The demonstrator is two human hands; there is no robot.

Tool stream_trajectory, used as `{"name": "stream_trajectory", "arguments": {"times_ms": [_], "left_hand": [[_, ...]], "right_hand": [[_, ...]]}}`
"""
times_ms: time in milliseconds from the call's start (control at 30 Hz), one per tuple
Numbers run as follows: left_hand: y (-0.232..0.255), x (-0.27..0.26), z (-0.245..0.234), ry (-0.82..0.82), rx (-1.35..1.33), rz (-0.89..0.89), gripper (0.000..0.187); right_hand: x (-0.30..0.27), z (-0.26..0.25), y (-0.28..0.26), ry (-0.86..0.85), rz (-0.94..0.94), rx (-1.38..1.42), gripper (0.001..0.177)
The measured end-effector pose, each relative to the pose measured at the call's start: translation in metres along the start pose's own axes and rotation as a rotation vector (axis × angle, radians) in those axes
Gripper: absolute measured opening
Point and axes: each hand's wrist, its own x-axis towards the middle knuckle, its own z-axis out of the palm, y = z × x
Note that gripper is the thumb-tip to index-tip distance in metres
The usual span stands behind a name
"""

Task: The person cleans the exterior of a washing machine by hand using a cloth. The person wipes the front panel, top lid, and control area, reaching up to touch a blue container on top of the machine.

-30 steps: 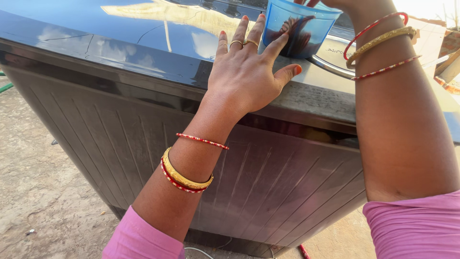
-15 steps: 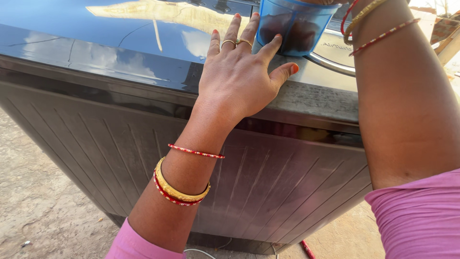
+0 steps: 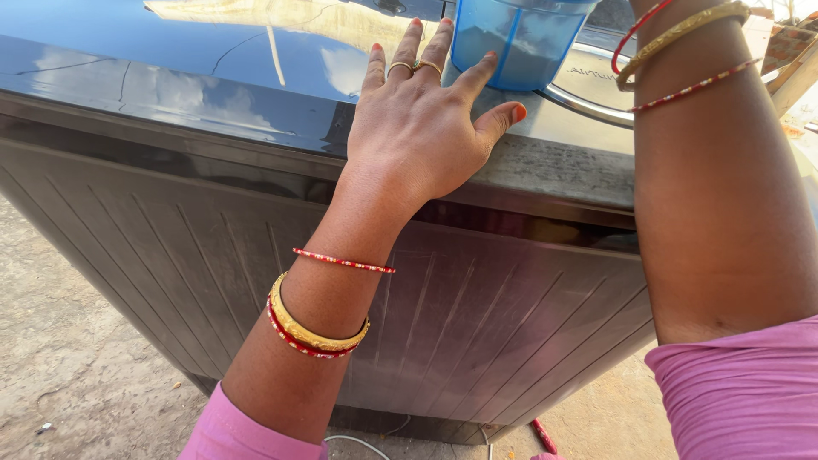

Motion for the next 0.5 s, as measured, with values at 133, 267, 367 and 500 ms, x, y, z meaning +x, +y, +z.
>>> {"name": "stream_trajectory", "arguments": {"times_ms": [133, 267, 367, 500], "left_hand": [[0.0, 0.001, -0.002, -0.008, 0.0, -0.001, 0.068], [0.0, 0.0, -0.001, 0.0, 0.008, 0.0, 0.069], [0.0, 0.001, 0.001, 0.014, 0.004, 0.002, 0.07], [0.0, 0.001, 0.001, -0.004, -0.017, -0.001, 0.07]], "right_hand": [[0.003, 0.002, 0.0, -0.002, 0.004, -0.003, 0.043], [0.009, 0.006, -0.001, -0.004, 0.01, -0.005, 0.043], [0.016, 0.009, -0.003, -0.005, 0.018, -0.016, 0.043], [0.026, 0.015, -0.004, -0.008, 0.04, -0.029, 0.043]]}}
